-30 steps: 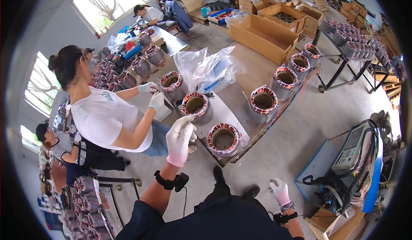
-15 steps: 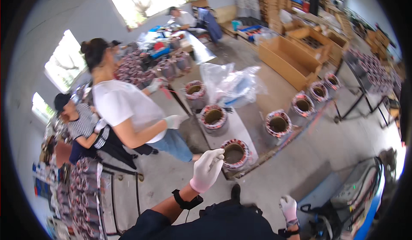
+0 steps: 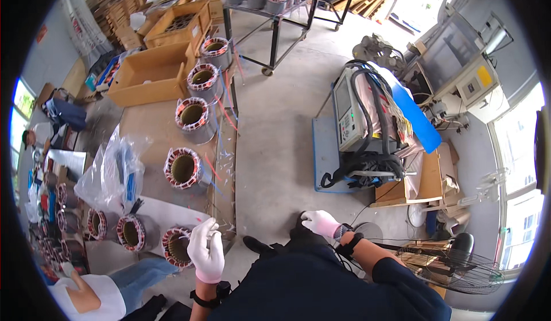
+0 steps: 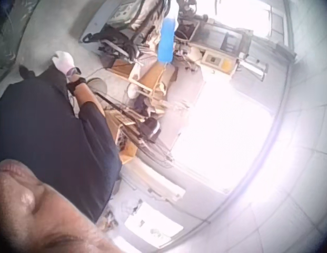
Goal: Wiring and assembling electrical motor stators on a factory floor.
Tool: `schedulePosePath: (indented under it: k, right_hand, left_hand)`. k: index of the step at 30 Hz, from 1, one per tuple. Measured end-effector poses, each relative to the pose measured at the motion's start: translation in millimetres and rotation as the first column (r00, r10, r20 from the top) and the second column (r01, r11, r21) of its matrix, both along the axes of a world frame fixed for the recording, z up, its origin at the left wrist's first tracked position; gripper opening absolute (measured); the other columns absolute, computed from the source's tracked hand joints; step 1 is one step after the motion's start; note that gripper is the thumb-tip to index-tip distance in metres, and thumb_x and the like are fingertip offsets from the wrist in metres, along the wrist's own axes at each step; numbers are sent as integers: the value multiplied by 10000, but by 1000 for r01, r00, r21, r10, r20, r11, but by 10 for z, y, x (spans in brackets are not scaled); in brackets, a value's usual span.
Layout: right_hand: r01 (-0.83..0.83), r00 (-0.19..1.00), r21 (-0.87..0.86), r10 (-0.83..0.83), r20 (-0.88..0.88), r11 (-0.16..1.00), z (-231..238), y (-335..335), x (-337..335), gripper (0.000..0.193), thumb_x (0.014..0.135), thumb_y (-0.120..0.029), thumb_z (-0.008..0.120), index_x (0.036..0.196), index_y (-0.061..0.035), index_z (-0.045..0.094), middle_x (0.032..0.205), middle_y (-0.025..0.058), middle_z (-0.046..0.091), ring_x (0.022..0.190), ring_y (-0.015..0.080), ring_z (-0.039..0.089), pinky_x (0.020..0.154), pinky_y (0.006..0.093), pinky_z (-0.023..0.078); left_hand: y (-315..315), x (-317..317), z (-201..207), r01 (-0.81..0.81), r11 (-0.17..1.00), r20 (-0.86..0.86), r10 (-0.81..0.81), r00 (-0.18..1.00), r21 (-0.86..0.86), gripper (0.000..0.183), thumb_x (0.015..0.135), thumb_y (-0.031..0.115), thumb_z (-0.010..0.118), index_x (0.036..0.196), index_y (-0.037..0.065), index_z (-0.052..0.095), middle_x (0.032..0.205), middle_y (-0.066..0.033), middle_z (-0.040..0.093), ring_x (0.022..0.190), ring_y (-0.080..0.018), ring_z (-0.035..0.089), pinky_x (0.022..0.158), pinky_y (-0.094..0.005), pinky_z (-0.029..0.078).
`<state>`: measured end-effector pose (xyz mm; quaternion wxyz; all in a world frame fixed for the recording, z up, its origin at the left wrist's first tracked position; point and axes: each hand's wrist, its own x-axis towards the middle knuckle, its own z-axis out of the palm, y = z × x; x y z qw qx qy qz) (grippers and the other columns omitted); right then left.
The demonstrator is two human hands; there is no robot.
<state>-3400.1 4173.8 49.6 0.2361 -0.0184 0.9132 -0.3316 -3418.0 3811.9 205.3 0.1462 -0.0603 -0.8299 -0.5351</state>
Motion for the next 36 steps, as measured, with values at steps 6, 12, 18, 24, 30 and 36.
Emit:
schedulePosePath:
  k: [6,12,18,24,30,36]
  right_hand:
    - [184,983,-13,-184,-12,983,-204,950,156,303,897,-310,614,1057,-72,711,963,199,716,924,401,677,823,471,533]
    - [367,925,25,-363,-111,930,-558,2160,101,351,876,-337,654,1058,-42,710,930,203,714,865,383,689,795,455,542]
    - [906,423,-193,-834,354,377,-567,3053,-324,459,946,-456,668,928,3,666,700,77,644,538,173,615,469,327,483]
    - [961,-1,-230,-832,555,-154,-811,3212,-433,460,976,-478,588,996,-18,610,838,125,643,582,242,625,476,389,505]
    - [921,-20,-307,-812,583,-242,-946,3291,-431,355,980,-343,579,947,6,631,832,145,666,625,248,641,540,385,528]
    - [971,-145,-92,-848,510,-221,-1021,3305,-650,405,991,-335,502,872,23,649,720,127,662,558,258,623,511,375,513]
  left_hand:
    - [817,-737,-99,165,985,49,-163,985,-56,296,899,-90,553,1184,-60,623,1041,-115,650,892,-150,641,796,-262,523]
    - [1993,-1690,-403,274,962,176,-271,946,8,233,947,40,618,1172,-9,652,963,-91,692,810,-130,674,740,-263,538]
    - [3097,-2899,-816,433,885,435,-462,773,170,243,981,133,602,1179,1,653,951,-58,698,799,-103,658,702,-247,517]
    - [4058,-4474,-1164,403,869,549,-494,675,286,230,991,171,590,1154,31,671,920,-41,684,773,-107,641,669,-260,509]
    - [5234,-6284,-1845,450,838,590,-539,601,308,250,971,232,620,1124,43,677,907,-49,683,772,-130,644,676,-280,511]
    - [6666,-7426,-2697,665,746,467,-581,666,-20,416,942,293,621,1250,15,609,1165,-179,681,1074,-300,651,913,-392,509]
